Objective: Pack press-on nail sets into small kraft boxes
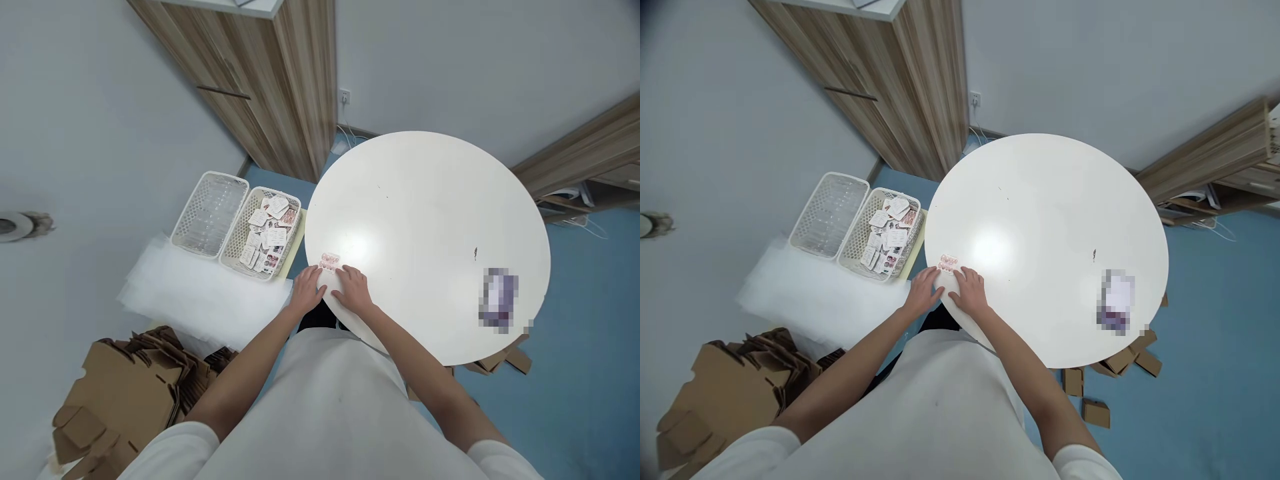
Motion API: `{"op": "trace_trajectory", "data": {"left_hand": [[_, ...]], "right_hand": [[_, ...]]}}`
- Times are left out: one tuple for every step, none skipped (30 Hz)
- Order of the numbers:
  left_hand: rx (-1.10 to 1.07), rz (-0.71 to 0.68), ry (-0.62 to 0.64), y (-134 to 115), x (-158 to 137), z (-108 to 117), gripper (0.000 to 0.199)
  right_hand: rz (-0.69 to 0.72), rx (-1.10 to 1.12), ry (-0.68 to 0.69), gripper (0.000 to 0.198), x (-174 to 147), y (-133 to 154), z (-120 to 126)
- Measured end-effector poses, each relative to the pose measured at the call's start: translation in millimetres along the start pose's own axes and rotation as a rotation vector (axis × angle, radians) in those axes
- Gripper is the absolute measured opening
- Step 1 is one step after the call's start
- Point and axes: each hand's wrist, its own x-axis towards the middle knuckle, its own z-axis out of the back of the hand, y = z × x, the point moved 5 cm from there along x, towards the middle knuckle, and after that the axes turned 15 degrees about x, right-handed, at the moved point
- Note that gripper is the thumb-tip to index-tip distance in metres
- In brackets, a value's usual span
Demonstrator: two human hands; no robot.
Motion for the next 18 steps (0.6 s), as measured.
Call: {"op": "trace_trajectory", "data": {"left_hand": [[0.011, -0.021, 0.009, -1.8, -2.4, 0.0, 0.045], [0.021, -0.034, 0.018, -3.3, -4.1, -0.1, 0.045], [0.028, -0.040, 0.026, -4.2, -4.9, -0.2, 0.044], [0.030, -0.042, 0.032, -4.5, -4.7, -0.3, 0.044], [0.027, -0.044, 0.033, -4.4, -3.7, -0.1, 0.043], [0.020, -0.048, 0.029, -3.7, -1.9, 0.3, 0.043], [0.013, -0.052, 0.024, -2.3, 0.6, 1.0, 0.042], [0.007, -0.057, 0.020, -0.4, 3.8, 1.9, 0.042], [0.007, -0.062, 0.016, 2.2, 7.5, 2.9, 0.042], [0.010, -0.063, 0.013, 5.5, 11.6, 4.2, 0.042], [0.015, -0.064, 0.010, 9.2, 15.9, 5.7, 0.043], [0.020, -0.065, 0.008, 13.0, 20.4, 7.4, 0.044], [0.023, -0.066, 0.005, 16.8, 24.8, 9.1, 0.045], [0.023, -0.068, 0.003, 20.4, 29.2, 10.7, 0.045], [0.021, -0.072, 0.003, 23.7, 33.3, 12.1, 0.046], [0.018, -0.078, 0.007, 26.6, 37.1, 13.2, 0.046], [0.013, -0.082, 0.012, 29.1, 40.6, 14.1, 0.046], [0.009, -0.084, 0.017, 31.4, 43.6, 14.7, 0.045]], "right_hand": [[0.018, -0.037, 0.015, 0.057, -2.5, 1.6, -1.1], [0.030, -0.066, 0.031, 0.058, -3.8, 3.3, -2.8], [0.035, -0.087, 0.046, 0.058, -4.0, 5.0, -5.1], [0.034, -0.099, 0.056, 0.059, -3.2, 6.6, -7.4], [0.028, -0.105, 0.061, 0.058, -1.4, 8.1, -9.6], [0.017, -0.109, 0.059, 0.058, 1.1, 9.3, -11.6], [0.003, -0.111, 0.055, 0.057, 4.2, 10.4, -13.2], [-0.012, -0.112, 0.049, 0.057, 7.8, 11.5, -14.4], [-0.026, -0.112, 0.041, 0.056, 11.8, 12.5, -15.1], [-0.037, -0.112, 0.033, 0.056, 16.0, 13.8, -15.5], [-0.045, -0.113, 0.026, 0.056, 20.6, 15.2, -15.4], [-0.052, -0.113, 0.018, 0.056, 25.3, 16.9, -15.1], [-0.059, -0.115, 0.009, 0.055, 30.0, 18.7, -14.4], [-0.067, -0.118, 0.000, 0.055, 34.8, 20.6, -13.7], [-0.075, -0.120, -0.007, 0.055, 39.5, 22.6, -13.1], [-0.084, -0.123, -0.013, 0.055, 43.9, 24.5, -12.6], [-0.093, -0.127, -0.017, 0.055, 48.0, 26.2, -12.4], [-0.102, -0.131, -0.021, 0.055, 51.6, 27.7, -12.4]]}}
